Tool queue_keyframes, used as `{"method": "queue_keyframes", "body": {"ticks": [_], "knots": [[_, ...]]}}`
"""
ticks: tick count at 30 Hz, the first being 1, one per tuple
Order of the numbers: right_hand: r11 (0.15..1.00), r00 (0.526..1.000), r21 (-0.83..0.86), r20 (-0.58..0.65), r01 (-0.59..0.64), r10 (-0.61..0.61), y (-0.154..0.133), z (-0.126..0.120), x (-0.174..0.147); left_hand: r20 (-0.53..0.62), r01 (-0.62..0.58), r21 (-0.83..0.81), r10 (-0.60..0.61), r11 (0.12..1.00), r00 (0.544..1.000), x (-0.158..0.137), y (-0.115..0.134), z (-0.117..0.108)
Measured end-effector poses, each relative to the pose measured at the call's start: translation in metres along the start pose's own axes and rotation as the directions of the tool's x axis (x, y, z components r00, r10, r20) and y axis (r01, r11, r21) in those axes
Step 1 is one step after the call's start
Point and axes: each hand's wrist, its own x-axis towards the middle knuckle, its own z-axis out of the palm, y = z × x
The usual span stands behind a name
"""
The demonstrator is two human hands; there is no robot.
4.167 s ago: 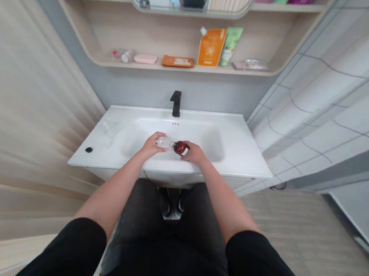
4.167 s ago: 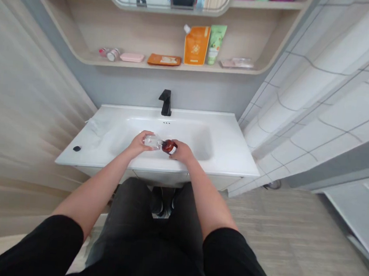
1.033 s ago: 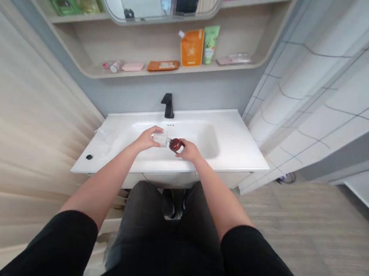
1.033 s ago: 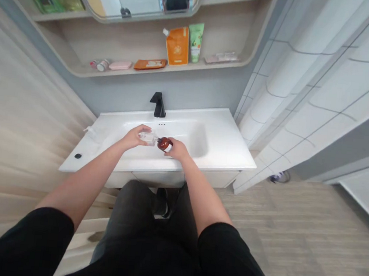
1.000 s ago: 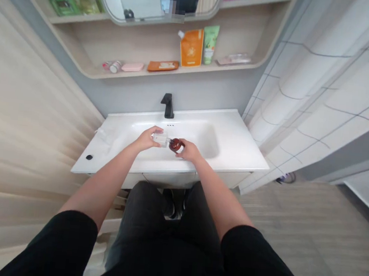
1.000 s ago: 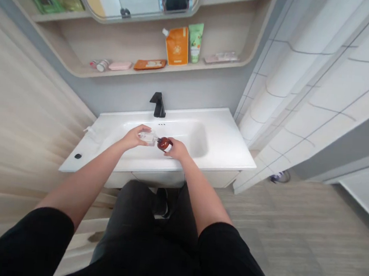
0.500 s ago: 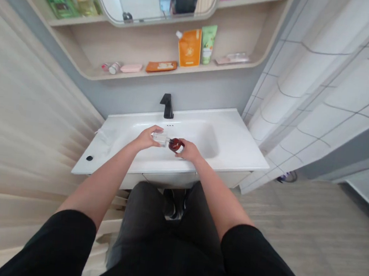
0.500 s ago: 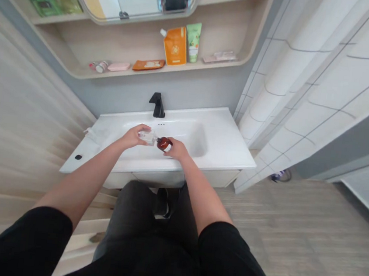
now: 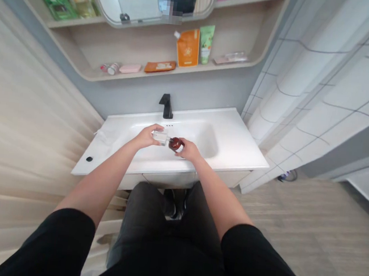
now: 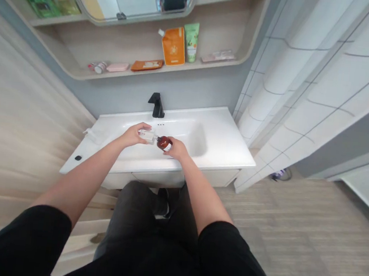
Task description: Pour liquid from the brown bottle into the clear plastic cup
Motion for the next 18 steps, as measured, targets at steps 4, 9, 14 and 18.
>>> {"method": "queue_keyframes", "body": {"ticks": [4,9,14,18], "knots": [[1.000,1.000,0.003,-0.001,-0.017,0.017,-0.001,-0.002,-0.001,0.007,-0.002,0.008,0.002,1.000,1.000,0.002,0.005,-0.001],[1.000,1.000,0.009,-0.006,-0.024,0.024,-0.001,-0.001,0.000,0.034,-0.008,0.030,0.007,1.000,0.999,0.005,0.013,-0.005],[0.999,0.999,0.025,-0.022,-0.025,0.026,0.002,0.001,0.000,0.045,-0.029,0.063,0.026,0.998,0.999,0.007,0.019,-0.007],[0.999,1.000,0.041,-0.024,-0.013,0.014,0.005,0.002,0.000,0.047,-0.033,0.089,0.029,0.995,0.998,0.008,0.022,-0.007]]}}
